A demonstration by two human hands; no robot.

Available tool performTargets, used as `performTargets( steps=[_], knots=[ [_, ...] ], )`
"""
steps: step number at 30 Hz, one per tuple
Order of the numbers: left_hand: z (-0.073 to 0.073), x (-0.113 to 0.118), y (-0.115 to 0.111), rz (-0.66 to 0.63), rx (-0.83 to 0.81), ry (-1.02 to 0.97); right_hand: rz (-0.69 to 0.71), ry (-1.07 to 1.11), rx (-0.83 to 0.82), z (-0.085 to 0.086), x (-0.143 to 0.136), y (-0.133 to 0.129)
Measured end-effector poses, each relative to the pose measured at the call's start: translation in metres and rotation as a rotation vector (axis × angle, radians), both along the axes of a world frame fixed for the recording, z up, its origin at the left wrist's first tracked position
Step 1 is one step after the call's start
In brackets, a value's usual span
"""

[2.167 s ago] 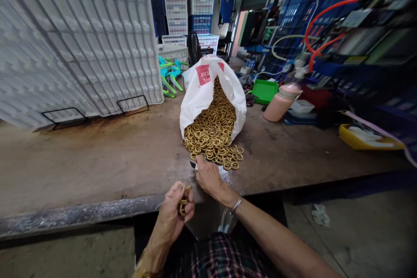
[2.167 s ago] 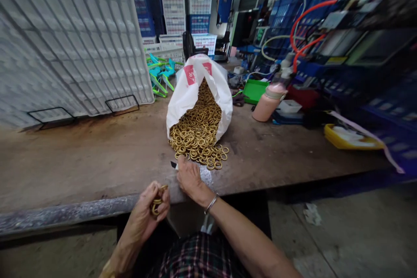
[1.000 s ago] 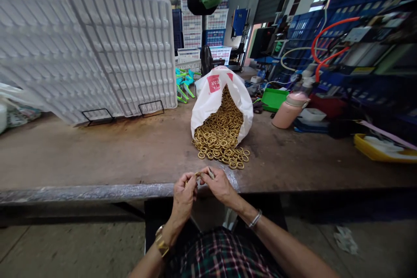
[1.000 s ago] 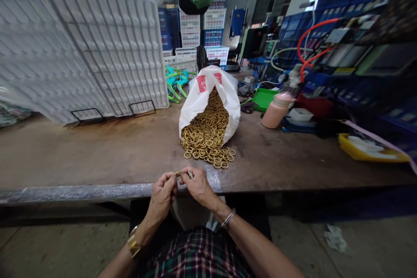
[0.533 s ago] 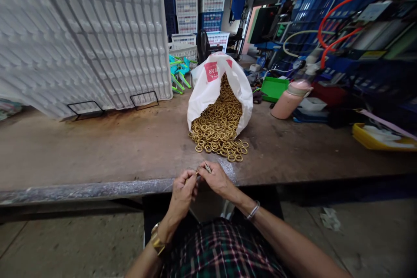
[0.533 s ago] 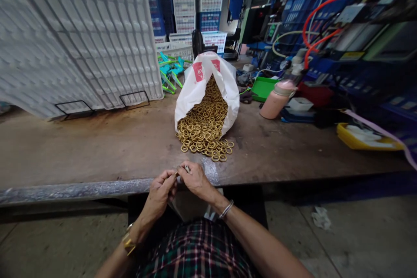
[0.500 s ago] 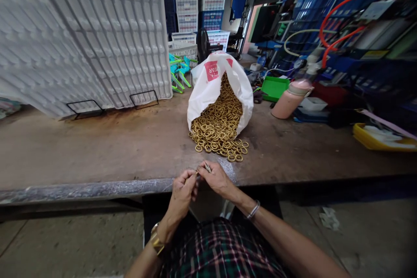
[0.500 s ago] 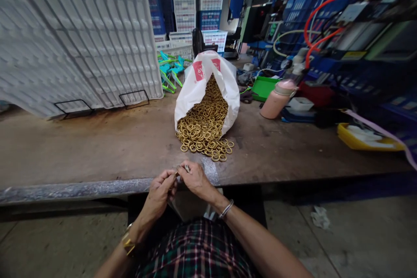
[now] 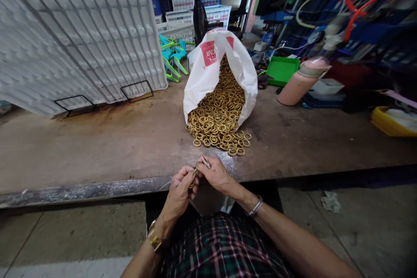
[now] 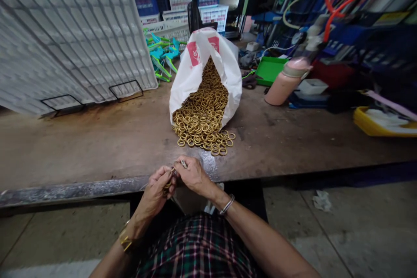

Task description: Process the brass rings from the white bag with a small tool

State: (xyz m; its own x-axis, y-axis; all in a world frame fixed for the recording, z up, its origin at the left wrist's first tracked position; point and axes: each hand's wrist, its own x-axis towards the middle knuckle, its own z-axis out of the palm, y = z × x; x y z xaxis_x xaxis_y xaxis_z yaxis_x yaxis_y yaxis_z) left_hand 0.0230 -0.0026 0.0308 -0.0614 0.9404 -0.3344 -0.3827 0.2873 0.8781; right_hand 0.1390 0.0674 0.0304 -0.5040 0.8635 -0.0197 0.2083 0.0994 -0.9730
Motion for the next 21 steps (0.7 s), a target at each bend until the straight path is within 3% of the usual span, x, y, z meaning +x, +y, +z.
performTargets(
  steps=[5, 9, 15, 21],
  knots=[
    [0.001, 0.001, 0.001, -0.022, 0.003, -0.116, -0.002, 0.002, -0.018, 0.002, 0.002, 0.002],
    [0.002, 0.002, 0.003, -0.012, 0.0, -0.173, -0.033, -0.131, 0.089, 0.0, 0.006, 0.003],
    [0.001, 0.003, 0.003, 0.04, 0.007, -0.086, 0.131, -0.416, 0.38, -0.011, 0.011, -0.002],
    [-0.002, 0.003, 0.003, 0.04, 0.037, 0.041, 0.212, -0.559, 0.468, -0.01, 0.012, -0.005]
  ],
)
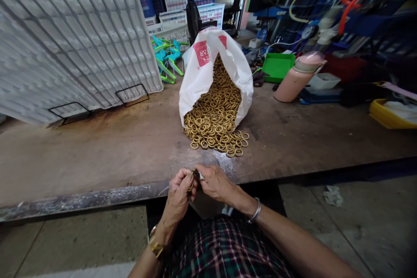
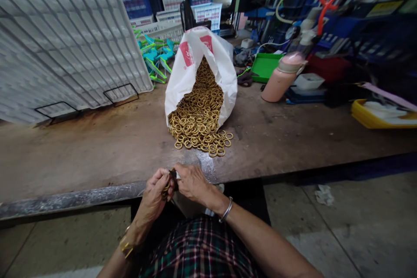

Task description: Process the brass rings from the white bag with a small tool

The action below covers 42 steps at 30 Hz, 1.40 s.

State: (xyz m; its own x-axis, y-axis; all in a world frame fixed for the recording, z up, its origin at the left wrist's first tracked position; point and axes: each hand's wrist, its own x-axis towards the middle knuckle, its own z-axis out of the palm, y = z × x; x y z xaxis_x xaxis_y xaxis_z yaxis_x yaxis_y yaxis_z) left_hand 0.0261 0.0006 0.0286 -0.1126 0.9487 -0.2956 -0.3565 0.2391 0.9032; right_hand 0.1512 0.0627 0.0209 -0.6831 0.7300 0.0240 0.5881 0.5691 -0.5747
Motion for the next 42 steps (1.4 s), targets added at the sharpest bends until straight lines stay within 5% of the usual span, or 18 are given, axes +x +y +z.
performTargets(
  steps=[12, 17, 23, 32, 38, 42],
  knots=[
    [-0.004, -0.006, -0.005, -0.055, 0.044, 0.12, 0.041, -0.215, -0.009, 0.014, -0.004, 0.005],
    [0.008, 0.0, -0.011, -0.157, 0.058, -0.097, -0.076, -0.288, 0.053, 0.011, -0.013, 0.021],
    [0.008, -0.003, -0.004, 0.018, -0.083, -0.354, -0.291, -0.345, 0.179, 0.002, -0.033, 0.042],
    [-0.003, -0.02, -0.001, 0.08, -0.17, -0.554, -0.288, -0.395, 0.211, 0.002, -0.042, 0.048],
    [0.001, -0.022, 0.006, 0.157, -0.163, -0.541, -0.242, -0.123, 0.087, 0.0, -0.027, 0.047],
    [0.002, -0.018, 0.011, 0.167, -0.084, -0.309, -0.241, 0.267, -0.25, 0.004, -0.017, 0.041]
  ],
)
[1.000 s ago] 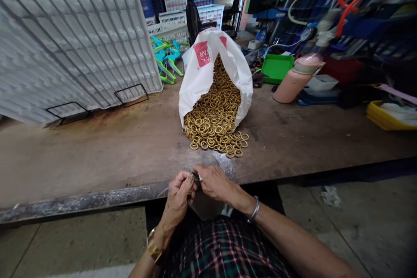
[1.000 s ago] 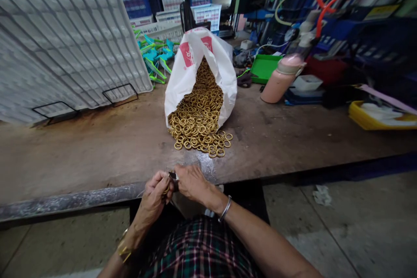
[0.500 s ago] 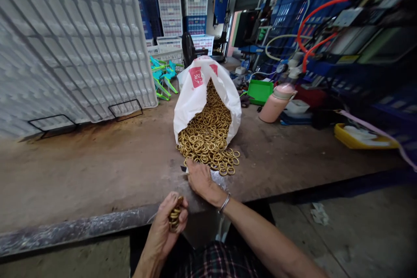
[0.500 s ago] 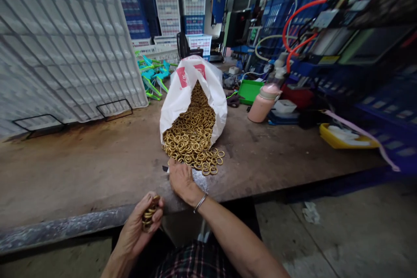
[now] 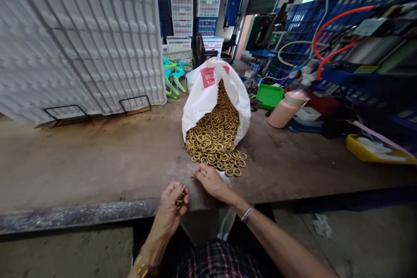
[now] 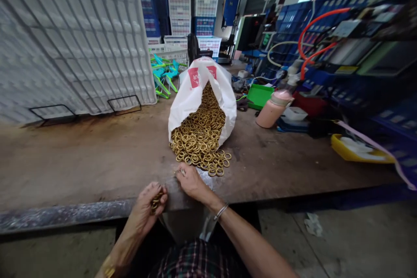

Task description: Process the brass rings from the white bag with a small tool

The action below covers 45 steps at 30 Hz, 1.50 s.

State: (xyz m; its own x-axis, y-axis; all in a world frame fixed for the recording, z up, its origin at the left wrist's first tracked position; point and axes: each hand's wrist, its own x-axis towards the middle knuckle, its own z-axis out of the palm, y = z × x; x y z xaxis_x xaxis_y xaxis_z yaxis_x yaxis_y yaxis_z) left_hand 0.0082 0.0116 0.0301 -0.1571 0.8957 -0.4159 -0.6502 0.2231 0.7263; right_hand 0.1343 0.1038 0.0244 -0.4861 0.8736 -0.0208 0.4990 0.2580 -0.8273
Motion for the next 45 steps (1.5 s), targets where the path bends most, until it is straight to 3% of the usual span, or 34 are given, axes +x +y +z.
performTargets(
  steps=[6, 9, 12, 16, 25, 31, 45],
  knots=[
    [-0.011, 0.006, 0.006, -0.009, 0.031, 0.426, 0.081, 0.393, -0.592, 0.008, 0.008, -0.015],
    [-0.01, 0.006, 0.005, -0.014, 0.049, 0.462, 0.144, 0.5, -0.74, 0.013, 0.009, -0.02],
    [-0.004, 0.007, 0.003, -0.036, 0.065, 0.41, 0.191, 0.539, -0.786, 0.014, 0.01, -0.022],
    [-0.002, 0.008, -0.001, -0.062, 0.04, 0.332, 0.175, 0.509, -0.771, 0.013, 0.01, -0.024],
    [-0.001, 0.011, -0.004, -0.037, 0.044, 0.661, 0.072, 0.257, -0.37, 0.012, 0.004, -0.027],
    [0.005, 0.013, -0.007, -0.133, 0.013, 0.395, 0.006, 0.214, -0.231, 0.012, 0.002, -0.027],
    [0.006, 0.014, -0.008, -0.168, 0.068, 0.239, 0.025, 0.314, -0.288, 0.006, 0.004, -0.028]
  ],
)
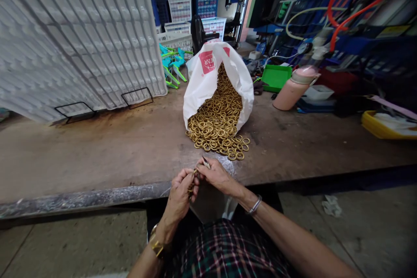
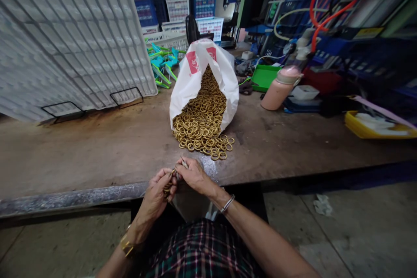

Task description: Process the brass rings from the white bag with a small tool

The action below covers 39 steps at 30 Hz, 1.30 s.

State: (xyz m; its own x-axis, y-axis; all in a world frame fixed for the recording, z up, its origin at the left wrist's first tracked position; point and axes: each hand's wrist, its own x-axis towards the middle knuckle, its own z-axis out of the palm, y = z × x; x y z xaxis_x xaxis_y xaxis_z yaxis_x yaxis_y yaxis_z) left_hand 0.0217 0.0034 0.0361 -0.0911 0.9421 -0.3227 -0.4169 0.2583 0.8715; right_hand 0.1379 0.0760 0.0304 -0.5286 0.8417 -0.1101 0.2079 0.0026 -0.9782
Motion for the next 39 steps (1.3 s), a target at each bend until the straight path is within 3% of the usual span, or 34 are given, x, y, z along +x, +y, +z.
performTargets(
  steps=[14, 17, 21, 25, 39],
  knots=[
    [-0.004, -0.006, 0.0, -0.006, 0.01, -0.087, -0.017, -0.087, 0.123, 0.002, -0.003, 0.001],
    [-0.005, -0.006, 0.001, 0.029, 0.017, -0.072, -0.028, -0.234, 0.262, 0.0, -0.003, 0.0],
    [-0.006, -0.007, 0.003, 0.056, 0.017, 0.001, 0.104, -0.444, 0.478, -0.002, -0.001, -0.006],
    [-0.009, -0.007, 0.003, 0.057, 0.024, 0.108, 0.183, -0.592, 0.585, -0.003, 0.001, -0.009],
    [-0.011, -0.007, 0.003, 0.017, 0.016, 0.218, 0.245, -0.713, 0.622, -0.002, 0.0, -0.009]
  ],
)
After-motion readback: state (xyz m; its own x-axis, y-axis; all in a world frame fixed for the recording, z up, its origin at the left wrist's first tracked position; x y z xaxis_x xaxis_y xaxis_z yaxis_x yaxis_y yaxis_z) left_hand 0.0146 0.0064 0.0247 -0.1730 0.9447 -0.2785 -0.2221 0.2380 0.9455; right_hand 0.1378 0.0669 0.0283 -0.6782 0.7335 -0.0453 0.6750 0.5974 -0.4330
